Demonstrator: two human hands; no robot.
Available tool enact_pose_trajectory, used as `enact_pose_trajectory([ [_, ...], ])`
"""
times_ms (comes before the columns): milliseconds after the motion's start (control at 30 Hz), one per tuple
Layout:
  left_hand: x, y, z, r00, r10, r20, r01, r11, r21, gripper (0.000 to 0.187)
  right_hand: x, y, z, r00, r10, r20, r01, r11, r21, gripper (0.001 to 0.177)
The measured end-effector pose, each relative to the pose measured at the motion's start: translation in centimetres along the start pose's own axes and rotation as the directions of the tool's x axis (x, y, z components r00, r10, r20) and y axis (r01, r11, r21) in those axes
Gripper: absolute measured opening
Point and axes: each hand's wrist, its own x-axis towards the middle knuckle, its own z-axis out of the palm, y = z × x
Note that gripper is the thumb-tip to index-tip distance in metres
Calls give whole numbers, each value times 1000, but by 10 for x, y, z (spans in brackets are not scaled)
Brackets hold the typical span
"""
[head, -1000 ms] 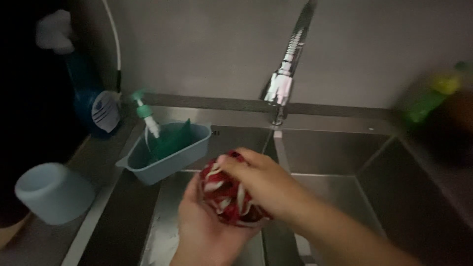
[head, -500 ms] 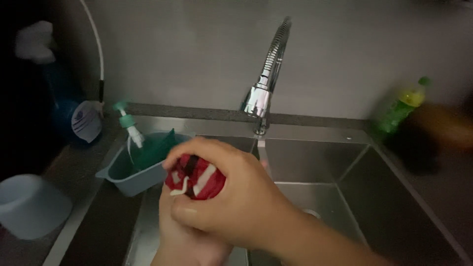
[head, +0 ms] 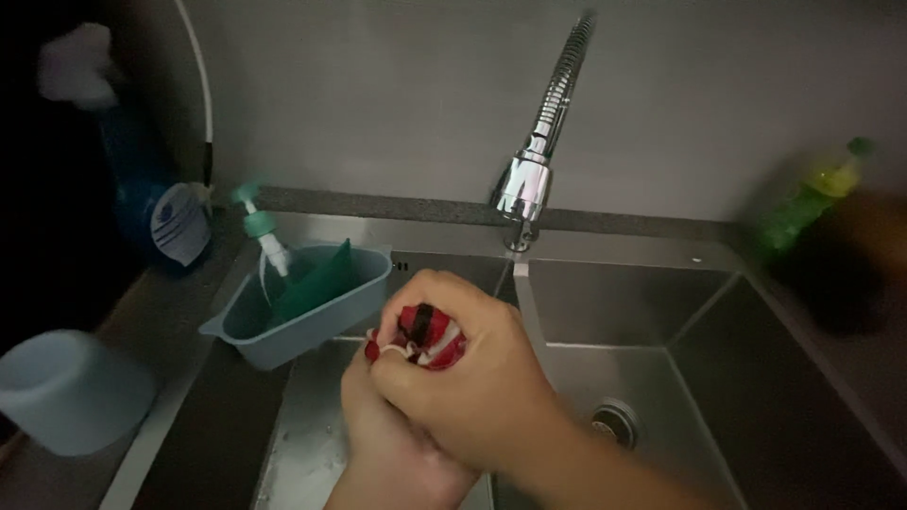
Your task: Washing a cloth in a sink and then using it to wipe down a dining table.
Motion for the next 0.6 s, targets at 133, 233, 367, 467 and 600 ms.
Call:
enact_pose_trajectory([
  [133, 14, -4, -13, 995, -97, 21, 96, 995, 42, 40, 0, 10, 0, 995, -58, -85, 61, 998, 35, 12],
  [233, 9, -5, -7, 995, -101, -13, 101, 995, 24, 39, 1, 12, 0, 997, 7, -82, -1, 998, 70, 11],
  [367, 15, -11, -15, 998, -42, -39, 43, 999, 17, 43, 6, 18, -1, 994, 103, -43, -99, 992, 84, 8],
  [467, 2, -11, 18, 950, -49, -307, 67, 997, 49, 52, 6, 25, 0, 997, 44, -69, -36, 994, 106, 9],
  [600, 17, -10, 5, 948, -34, -316, 45, 999, 29, 49, 8, 33, 1, 996, -33, -80, 40, 996, 84, 8],
])
